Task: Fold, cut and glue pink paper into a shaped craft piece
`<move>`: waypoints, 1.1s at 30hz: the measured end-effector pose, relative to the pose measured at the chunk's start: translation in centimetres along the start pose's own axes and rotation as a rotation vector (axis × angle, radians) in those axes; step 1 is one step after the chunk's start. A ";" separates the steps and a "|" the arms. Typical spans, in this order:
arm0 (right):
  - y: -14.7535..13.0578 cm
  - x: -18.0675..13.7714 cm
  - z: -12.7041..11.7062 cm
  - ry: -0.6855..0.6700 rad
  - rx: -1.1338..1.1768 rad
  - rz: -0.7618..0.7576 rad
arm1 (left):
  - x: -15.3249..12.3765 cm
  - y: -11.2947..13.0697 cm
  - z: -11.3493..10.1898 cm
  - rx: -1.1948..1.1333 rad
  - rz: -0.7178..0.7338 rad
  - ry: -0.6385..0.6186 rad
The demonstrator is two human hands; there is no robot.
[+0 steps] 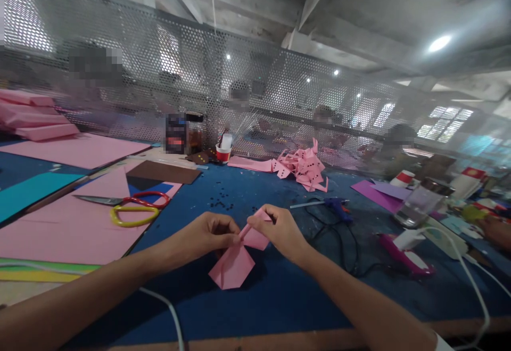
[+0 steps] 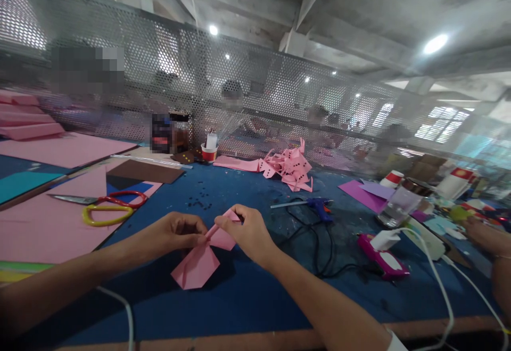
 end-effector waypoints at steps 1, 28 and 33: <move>-0.1 0.0 0.0 0.008 -0.008 0.002 | 0.0 0.1 0.0 0.004 0.001 0.001; 0.4 0.3 -0.6 0.116 -0.007 -0.092 | -0.1 1.0 -0.1 -0.005 0.009 0.097; -0.1 0.2 -0.3 0.041 0.006 -0.079 | -0.2 1.0 0.1 0.044 0.024 0.067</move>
Point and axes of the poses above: each hand's wrist, its own x-axis towards the middle knuckle, its own z-axis out of the palm, y = z × x, the point moved 2 cm from there along x, towards the middle knuckle, and after that the axes turned 7 degrees about y, right-handed, at the moved point
